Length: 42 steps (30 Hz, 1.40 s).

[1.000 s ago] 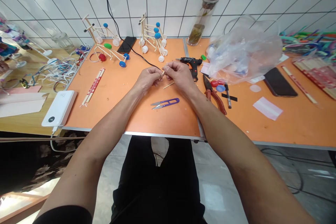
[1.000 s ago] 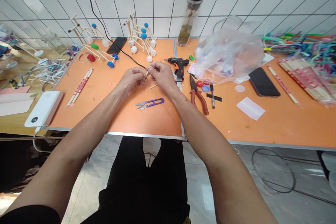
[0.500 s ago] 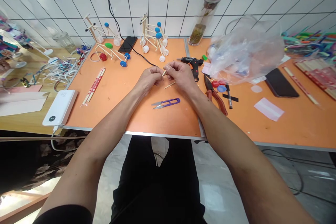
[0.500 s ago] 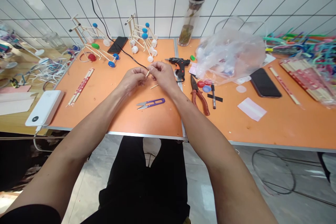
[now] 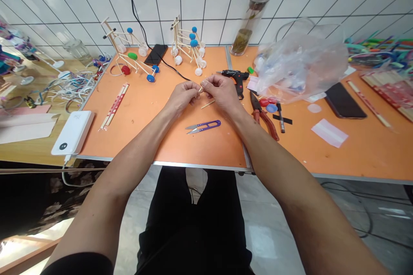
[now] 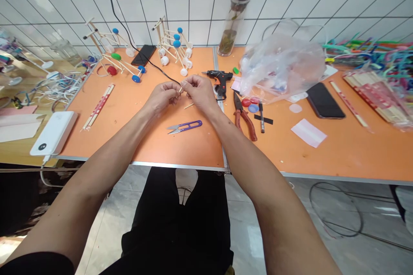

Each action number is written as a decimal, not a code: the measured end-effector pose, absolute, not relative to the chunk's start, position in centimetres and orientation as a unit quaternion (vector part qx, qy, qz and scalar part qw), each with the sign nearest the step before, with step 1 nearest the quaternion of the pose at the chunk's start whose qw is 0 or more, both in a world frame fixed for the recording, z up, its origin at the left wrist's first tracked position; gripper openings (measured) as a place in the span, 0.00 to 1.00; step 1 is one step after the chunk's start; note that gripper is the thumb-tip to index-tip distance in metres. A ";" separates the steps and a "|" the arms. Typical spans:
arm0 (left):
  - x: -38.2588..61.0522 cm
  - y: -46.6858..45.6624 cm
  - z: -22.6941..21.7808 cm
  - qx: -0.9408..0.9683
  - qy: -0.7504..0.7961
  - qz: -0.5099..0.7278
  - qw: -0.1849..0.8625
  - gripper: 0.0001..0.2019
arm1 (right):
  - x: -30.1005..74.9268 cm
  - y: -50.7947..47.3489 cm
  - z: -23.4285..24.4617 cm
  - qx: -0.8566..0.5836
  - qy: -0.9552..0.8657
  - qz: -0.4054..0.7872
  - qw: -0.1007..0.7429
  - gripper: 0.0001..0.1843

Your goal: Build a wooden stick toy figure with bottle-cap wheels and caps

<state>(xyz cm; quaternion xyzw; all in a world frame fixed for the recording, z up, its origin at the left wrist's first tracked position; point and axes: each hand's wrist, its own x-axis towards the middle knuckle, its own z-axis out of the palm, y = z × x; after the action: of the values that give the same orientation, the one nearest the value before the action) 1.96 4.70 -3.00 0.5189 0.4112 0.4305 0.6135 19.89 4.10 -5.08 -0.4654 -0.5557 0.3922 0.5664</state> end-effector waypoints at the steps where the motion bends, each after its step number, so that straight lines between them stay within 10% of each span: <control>1: 2.0 4.7 -3.0 0.514 0.411 0.432 0.617 0.10 | 19.9 4.2 -5.2 -0.465 -0.552 0.390 0.572 0.34; 42: 1.8 4.9 -3.4 0.532 0.421 0.399 0.617 0.20 | 20.4 4.4 -5.4 -0.472 -0.534 0.399 0.576 0.20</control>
<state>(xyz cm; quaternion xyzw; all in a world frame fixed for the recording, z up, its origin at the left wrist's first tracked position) 1.76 4.94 -3.36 0.5317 0.4208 0.3992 0.6171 20.38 4.39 -5.36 -0.4722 -0.5341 0.3994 0.5764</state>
